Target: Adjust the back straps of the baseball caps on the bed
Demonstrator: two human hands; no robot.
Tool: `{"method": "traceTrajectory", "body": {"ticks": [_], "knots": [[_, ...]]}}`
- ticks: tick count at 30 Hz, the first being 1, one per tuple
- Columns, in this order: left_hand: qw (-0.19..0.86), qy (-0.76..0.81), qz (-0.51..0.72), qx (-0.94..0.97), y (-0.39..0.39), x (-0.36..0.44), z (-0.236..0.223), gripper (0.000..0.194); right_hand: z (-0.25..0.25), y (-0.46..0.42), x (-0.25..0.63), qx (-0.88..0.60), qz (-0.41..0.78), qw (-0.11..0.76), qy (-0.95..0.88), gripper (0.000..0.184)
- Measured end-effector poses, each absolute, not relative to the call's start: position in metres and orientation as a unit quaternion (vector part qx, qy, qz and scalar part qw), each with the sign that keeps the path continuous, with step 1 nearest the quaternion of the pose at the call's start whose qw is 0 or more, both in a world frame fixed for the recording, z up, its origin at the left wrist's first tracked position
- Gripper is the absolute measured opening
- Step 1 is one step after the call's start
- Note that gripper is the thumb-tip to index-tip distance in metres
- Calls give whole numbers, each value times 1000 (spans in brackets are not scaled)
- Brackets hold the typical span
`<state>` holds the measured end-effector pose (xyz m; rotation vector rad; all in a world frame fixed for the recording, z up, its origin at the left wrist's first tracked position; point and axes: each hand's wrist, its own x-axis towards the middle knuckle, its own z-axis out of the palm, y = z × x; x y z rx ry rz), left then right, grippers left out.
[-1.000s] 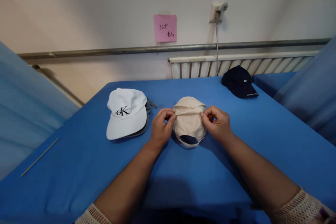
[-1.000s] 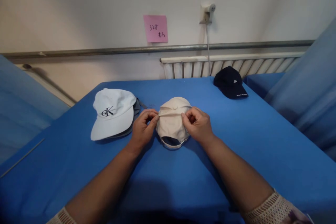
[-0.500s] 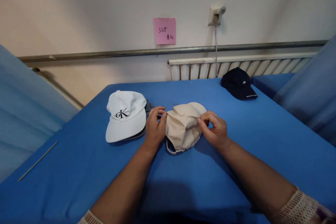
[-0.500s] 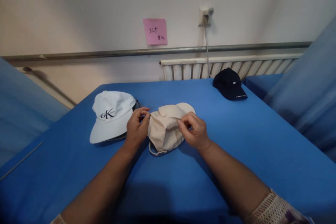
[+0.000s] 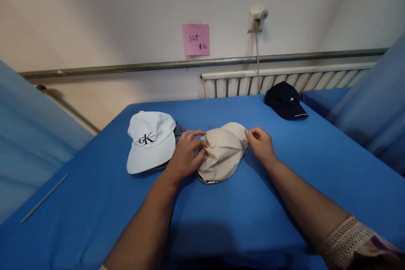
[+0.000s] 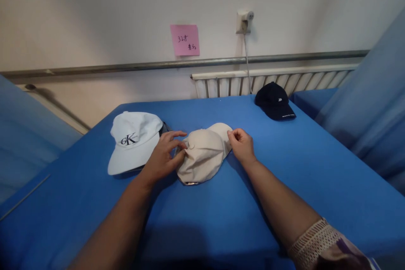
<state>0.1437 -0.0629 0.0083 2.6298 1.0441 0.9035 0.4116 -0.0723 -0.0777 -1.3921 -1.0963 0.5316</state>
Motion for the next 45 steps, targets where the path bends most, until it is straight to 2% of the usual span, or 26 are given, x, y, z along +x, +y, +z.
{"method": "traceTrajectory", "body": {"ticks": [3, 5, 9, 14, 20, 25, 30, 34, 40, 45], "knots": [[96, 366, 369, 849, -60, 146, 4, 9, -89, -62, 423, -647, 202, 595, -433, 22], [116, 393, 421, 810, -59, 146, 2, 10, -97, -57, 429, -683, 194, 569, -414, 28], [160, 419, 472, 759, -55, 145, -1, 10, -107, -49, 434, -695, 255, 532, -411, 41], [177, 420, 496, 739, -50, 143, -4, 9, -100, -51, 429, -671, 326, 519, -417, 46], [197, 435, 499, 723, -44, 141, -9, 10, -82, -63, 424, -655, 441, 480, -383, 36], [158, 459, 505, 714, -41, 137, -9, 11, -75, -65, 438, -640, 483, 469, -369, 28], [164, 475, 497, 707, -39, 140, -14, 14, -73, -64, 449, -655, 458, 474, -369, 20], [169, 469, 488, 716, -47, 143, -10, 24, -77, -63, 449, -676, 431, 465, -375, 18], [101, 406, 343, 841, -62, 145, 5, 35, -79, -64, 447, -685, 405, 455, -399, 21], [89, 427, 318, 842, -61, 147, 2, 33, -81, -63, 447, -680, 405, 455, -408, 20]]}}
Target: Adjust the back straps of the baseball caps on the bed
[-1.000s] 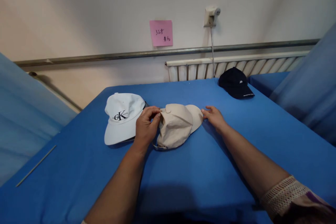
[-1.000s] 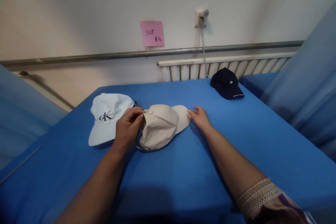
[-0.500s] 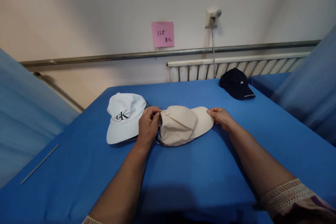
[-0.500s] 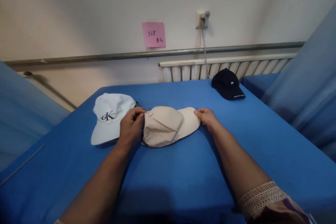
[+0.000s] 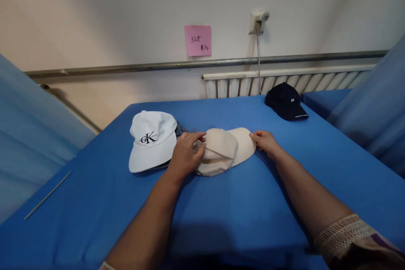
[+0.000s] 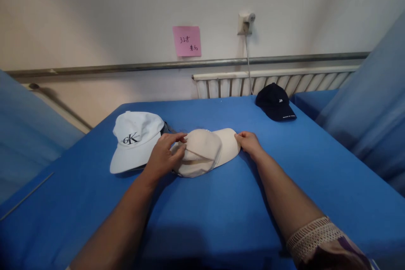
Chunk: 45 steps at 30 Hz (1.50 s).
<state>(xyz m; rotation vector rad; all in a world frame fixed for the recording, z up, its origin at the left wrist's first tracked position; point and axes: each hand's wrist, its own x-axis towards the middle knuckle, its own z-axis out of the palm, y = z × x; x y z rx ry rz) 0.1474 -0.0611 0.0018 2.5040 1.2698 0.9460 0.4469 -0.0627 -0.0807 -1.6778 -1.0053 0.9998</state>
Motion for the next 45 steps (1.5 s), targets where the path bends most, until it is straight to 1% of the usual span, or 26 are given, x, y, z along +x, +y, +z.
{"method": "traceTrajectory", "body": {"ticks": [6, 12, 15, 20, 30, 34, 38, 41, 45], "knots": [[89, 448, 342, 821, -60, 146, 3, 34, -81, -63, 449, -634, 456, 477, -404, 27], [94, 475, 282, 828, -58, 143, 4, 40, -80, -65, 450, -592, 497, 503, -388, 29], [108, 481, 267, 828, -57, 144, 4, 39, -80, -66, 450, -581, 503, 512, -383, 29], [141, 490, 278, 814, -58, 143, 7, 41, -79, -66, 451, -569, 518, 521, -369, 27], [164, 513, 226, 812, -58, 142, 8, 44, -80, -66, 451, -568, 520, 519, -371, 29], [200, 501, 288, 791, -57, 142, 5, 43, -80, -66, 451, -576, 514, 510, -380, 30], [203, 476, 370, 772, -59, 141, 8, 42, -81, -66, 451, -585, 490, 487, -426, 35], [200, 471, 389, 766, -62, 139, 13, 39, -80, -64, 452, -606, 448, 469, -460, 36], [182, 476, 396, 764, -66, 138, 19, 32, -79, -61, 453, -637, 392, 462, -477, 32]]}}
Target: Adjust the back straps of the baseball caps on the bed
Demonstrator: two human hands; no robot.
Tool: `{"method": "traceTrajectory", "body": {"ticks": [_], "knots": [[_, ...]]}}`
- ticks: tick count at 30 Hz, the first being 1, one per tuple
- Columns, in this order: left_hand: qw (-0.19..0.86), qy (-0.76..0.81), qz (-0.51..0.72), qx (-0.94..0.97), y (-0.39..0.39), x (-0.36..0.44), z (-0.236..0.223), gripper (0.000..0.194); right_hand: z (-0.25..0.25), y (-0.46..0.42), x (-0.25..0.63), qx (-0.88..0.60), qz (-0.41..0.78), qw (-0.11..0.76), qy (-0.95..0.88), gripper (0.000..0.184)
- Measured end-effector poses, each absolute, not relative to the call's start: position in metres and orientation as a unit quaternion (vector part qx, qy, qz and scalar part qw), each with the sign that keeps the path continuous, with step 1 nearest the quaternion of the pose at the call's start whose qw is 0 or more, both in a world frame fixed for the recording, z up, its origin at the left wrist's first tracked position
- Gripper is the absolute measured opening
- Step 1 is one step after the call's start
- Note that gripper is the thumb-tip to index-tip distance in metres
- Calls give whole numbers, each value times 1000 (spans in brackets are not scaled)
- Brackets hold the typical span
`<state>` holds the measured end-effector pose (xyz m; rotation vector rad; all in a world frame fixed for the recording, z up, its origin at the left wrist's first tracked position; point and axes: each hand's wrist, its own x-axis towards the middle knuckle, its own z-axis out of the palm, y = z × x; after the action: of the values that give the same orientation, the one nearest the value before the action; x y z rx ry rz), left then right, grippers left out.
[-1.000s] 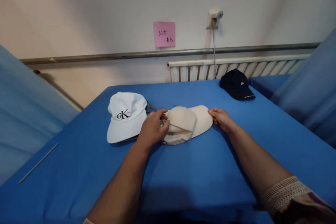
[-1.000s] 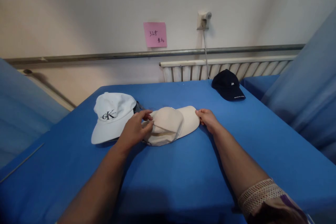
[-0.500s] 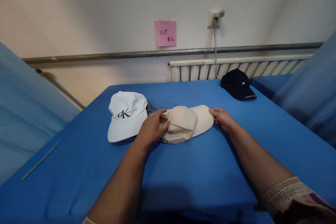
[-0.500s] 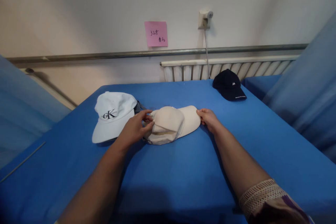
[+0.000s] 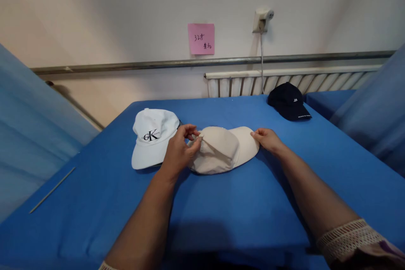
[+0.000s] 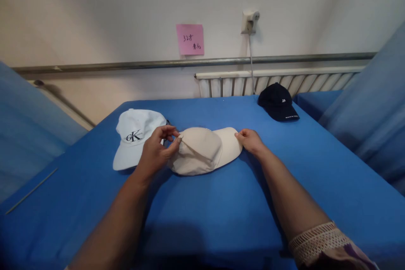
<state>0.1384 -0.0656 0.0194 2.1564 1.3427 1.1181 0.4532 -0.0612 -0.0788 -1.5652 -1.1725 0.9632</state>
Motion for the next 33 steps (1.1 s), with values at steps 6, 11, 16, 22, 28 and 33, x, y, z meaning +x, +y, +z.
{"method": "traceTrajectory", "body": {"ticks": [6, 11, 16, 22, 28, 33], "knots": [[156, 467, 405, 770, -70, 139, 25, 25, -81, -66, 452, -666, 358, 448, -476, 29], [157, 457, 407, 775, -72, 145, 24, 27, -79, -94, 449, -637, 429, 495, -406, 35], [177, 402, 407, 801, -78, 154, 19, 34, -74, -135, 452, -583, 443, 602, -319, 40], [152, 367, 405, 824, -75, 163, 4, 41, -77, -180, 478, -578, 315, 703, -267, 41], [160, 387, 320, 850, -57, 167, -22, 33, -86, -212, 546, -516, 223, 816, -130, 39], [227, 421, 266, 837, -41, 160, -44, 32, -105, -228, 597, -536, 179, 825, -12, 22]]}}
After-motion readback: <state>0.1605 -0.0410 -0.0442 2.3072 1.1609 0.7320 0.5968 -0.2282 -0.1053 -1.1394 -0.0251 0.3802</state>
